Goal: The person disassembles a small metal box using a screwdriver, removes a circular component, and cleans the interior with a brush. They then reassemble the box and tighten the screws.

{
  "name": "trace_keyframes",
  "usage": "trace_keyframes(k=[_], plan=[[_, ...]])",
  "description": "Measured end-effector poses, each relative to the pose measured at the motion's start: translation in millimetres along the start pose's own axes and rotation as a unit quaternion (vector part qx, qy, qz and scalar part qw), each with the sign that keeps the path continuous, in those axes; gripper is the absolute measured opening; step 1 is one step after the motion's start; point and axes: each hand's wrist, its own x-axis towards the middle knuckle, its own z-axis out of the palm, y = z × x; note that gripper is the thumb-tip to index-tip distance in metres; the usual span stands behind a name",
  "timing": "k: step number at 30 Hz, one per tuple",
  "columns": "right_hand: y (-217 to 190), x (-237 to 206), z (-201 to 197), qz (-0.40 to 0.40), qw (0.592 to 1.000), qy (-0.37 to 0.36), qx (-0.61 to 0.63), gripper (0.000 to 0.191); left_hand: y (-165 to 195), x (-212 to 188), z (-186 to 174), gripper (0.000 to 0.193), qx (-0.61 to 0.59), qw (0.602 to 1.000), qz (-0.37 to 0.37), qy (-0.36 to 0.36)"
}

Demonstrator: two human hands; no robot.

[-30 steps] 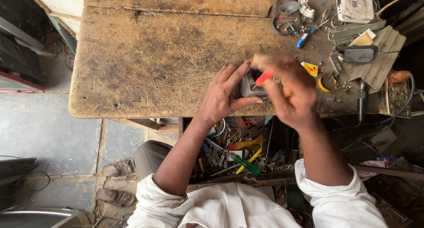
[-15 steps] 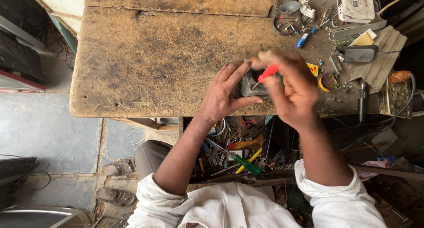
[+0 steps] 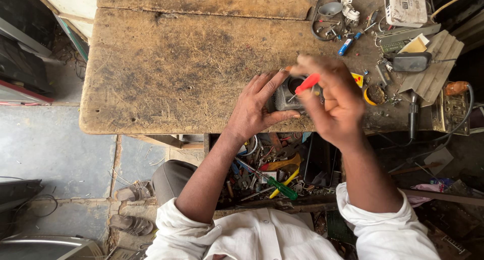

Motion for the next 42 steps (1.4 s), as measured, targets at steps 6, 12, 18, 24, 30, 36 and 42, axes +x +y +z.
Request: trace_keyframes(k=[6, 12, 18, 24, 30, 36, 42], plan=[[-1, -3, 3, 0.086, 0.992, 0.013, 0.092, 0.037, 1, 0, -2, 0.098, -0.005, 1.000, -0.002, -0.004], [-8, -2, 3, 0.081, 0.995, 0.013, 0.048, 0.042, 1, 0, -3, 0.098, -0.008, 1.000, 0.004, 0.000], [-2, -5, 1, 0.019, 1.000, -0.012, 0.016, 0.047, 2, 1, -2, 0.099, -0.018, 1.000, 0.001, -0.010], [7, -19, -3, 0.070, 0.995, -0.014, 0.066, 0.047, 4, 1, -4, 0.098, -0.011, 1.000, -0.003, -0.005], [7, -24, -8, 0.089, 0.994, 0.005, 0.071, 0.044, 6, 2, -5, 0.098, -0.016, 1.000, -0.003, -0.005], [2, -20, -14, 0.083, 0.993, 0.023, 0.077, 0.042, 7, 2, -6, 0.099, -0.015, 1.000, -0.008, -0.008], [-2, -2, -19, 0.072, 0.976, -0.090, -0.185, 0.018, 6, 2, -6, 0.099, -0.015, 1.000, -0.003, -0.009]])
